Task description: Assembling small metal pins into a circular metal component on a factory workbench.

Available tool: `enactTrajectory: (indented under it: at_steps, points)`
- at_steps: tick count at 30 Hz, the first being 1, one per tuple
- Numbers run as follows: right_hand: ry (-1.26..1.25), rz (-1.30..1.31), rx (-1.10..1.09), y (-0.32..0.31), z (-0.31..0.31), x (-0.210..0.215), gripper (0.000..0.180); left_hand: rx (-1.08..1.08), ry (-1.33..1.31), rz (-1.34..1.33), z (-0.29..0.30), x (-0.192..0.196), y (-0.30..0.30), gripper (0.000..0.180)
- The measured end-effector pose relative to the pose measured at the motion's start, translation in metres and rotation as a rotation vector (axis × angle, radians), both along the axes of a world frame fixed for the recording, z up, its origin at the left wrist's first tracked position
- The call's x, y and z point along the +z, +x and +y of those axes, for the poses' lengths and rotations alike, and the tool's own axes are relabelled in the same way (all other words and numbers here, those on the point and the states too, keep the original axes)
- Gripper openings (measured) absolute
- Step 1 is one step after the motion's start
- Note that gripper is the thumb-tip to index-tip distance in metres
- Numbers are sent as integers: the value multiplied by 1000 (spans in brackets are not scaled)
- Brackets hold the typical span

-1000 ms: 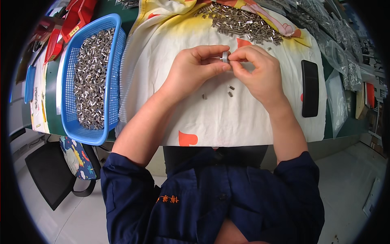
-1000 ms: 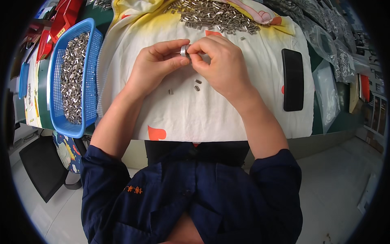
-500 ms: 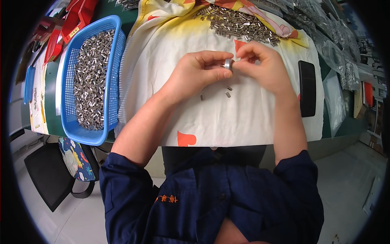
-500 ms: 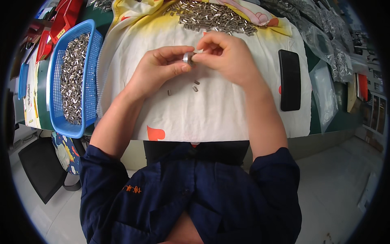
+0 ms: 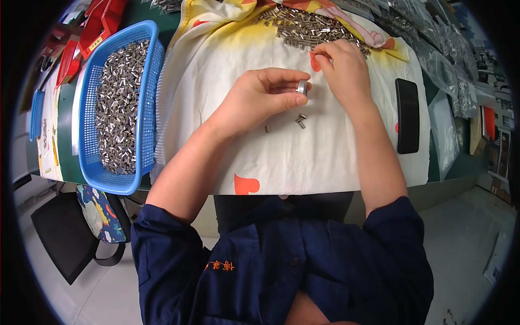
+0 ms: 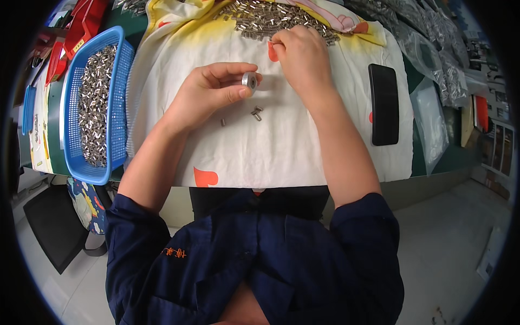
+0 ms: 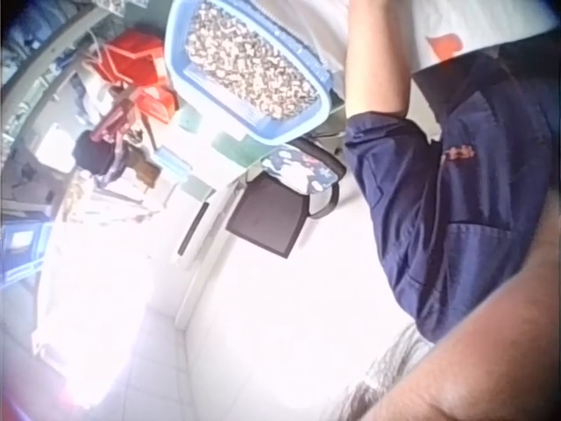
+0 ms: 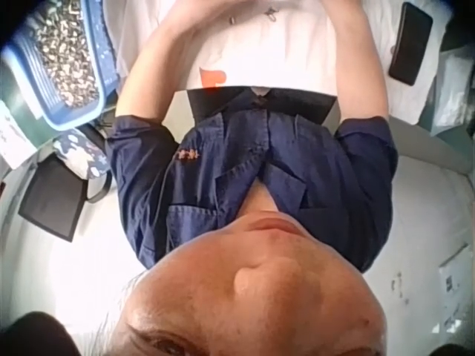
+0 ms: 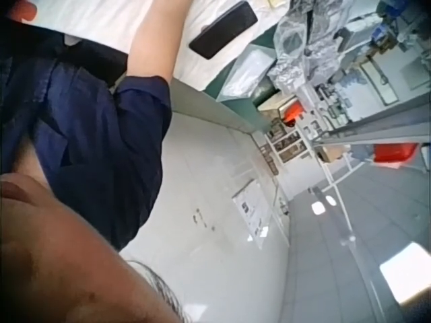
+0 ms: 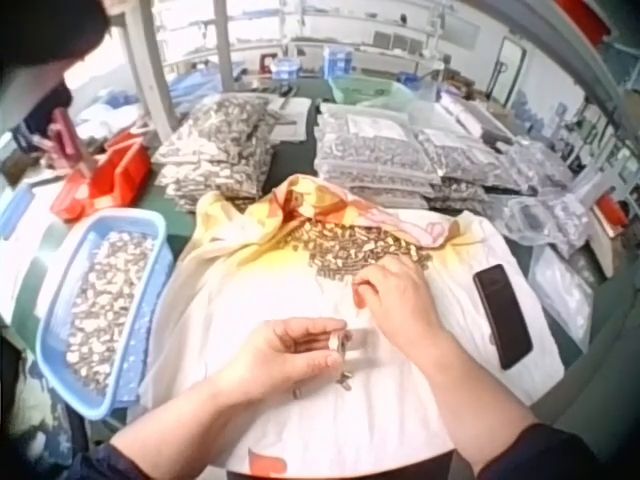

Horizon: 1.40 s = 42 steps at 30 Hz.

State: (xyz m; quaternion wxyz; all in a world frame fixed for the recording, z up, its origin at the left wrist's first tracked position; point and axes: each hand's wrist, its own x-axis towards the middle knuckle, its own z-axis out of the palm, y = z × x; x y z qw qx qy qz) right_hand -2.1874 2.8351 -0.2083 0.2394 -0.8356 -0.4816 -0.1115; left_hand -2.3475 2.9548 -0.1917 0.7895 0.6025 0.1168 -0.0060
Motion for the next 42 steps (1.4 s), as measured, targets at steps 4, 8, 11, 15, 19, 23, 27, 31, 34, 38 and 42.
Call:
enactTrajectory:
  at_steps: [4,8,11,15,19,23,27,31,34,38,42]
  points:
    - [35,25,43,1,-2,3,6,20,-9,14,1,1,0,37]
    - [33,64,43,0,-3,1,5,34,1,-4,1,-2,1,37]
    - [-10,32,31,-1,-2,3,5,60,-1,-59,1,-9,2,37]
    - [199,653,-16,-19,-8,12,5,156,-4,-37,3,-8,1,37]
    - [282,931,242,-34,-13,30,6,176,-15,-72,4,-6,2,38]
    - [244,792,282,-39,-12,31,6,163,17,-71,4,-5,1,38]
    - [237,531,269,-46,-10,31,6,175,38,-85,3,-7,1,37]
    - [221,505,252,-45,-12,31,8,181,194,-5,2,-3,1,36]
    - [194,754,260,-35,-16,31,11,164,119,-10,1,-3,1,36]
    - [116,825,262,-28,-16,32,12,132,63,-14,0,-8,1,36]
    - [326,660,-12,8,-24,21,12,84,83,5,-4,-1,-1,35]
